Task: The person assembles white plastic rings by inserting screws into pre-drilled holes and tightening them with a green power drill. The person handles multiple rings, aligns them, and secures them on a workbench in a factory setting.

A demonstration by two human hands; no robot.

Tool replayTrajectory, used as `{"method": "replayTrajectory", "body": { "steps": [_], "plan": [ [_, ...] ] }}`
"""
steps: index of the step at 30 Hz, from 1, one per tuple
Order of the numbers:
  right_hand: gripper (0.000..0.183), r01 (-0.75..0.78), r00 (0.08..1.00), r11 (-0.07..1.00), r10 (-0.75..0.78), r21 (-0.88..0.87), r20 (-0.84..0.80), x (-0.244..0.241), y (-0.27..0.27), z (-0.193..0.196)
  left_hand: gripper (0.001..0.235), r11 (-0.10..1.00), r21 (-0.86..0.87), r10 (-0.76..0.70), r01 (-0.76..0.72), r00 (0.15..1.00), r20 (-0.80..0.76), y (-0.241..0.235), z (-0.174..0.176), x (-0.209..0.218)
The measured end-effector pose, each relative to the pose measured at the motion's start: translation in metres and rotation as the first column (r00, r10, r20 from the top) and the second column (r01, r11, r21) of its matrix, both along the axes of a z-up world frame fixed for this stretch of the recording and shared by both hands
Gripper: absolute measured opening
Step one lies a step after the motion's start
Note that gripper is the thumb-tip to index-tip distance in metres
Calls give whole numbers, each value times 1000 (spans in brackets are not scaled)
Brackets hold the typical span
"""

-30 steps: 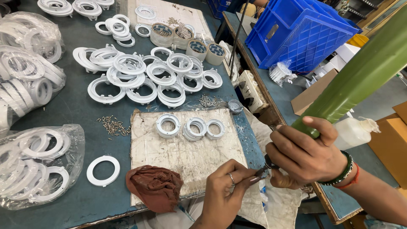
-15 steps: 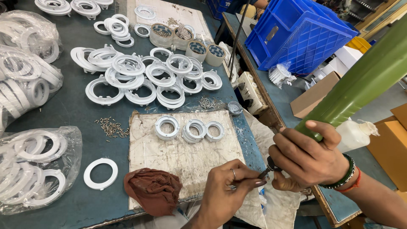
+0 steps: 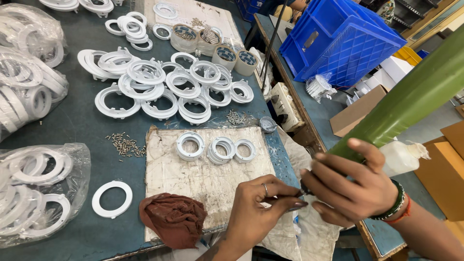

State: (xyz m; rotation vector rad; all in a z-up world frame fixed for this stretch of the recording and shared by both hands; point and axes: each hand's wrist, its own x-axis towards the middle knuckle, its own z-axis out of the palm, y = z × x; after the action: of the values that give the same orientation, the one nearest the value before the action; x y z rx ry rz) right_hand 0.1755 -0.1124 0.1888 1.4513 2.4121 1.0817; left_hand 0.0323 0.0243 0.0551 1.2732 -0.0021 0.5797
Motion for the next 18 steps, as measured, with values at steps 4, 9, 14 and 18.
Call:
{"method": "replayTrajectory", "body": {
  "steps": [4,9,14,18],
  "plan": [
    [34,-22,913,918,179,395,-367,-5,4,0,20,998,7,65,-66,996,63,-1,-8,7],
    [27,277,336,830,389,485,-858,10,25,-41,35,970,184,138,-159,983,119,-3,-16,10],
    [21,359,-184,872,415,332,-891,62,14,-91,40,901,379,208,-212,977,52,4,-39,11],
    [19,399,-395,863,466,310,-791,113,-14,-147,28,830,519,309,-206,943,-120,51,-67,2]
  ]
}}
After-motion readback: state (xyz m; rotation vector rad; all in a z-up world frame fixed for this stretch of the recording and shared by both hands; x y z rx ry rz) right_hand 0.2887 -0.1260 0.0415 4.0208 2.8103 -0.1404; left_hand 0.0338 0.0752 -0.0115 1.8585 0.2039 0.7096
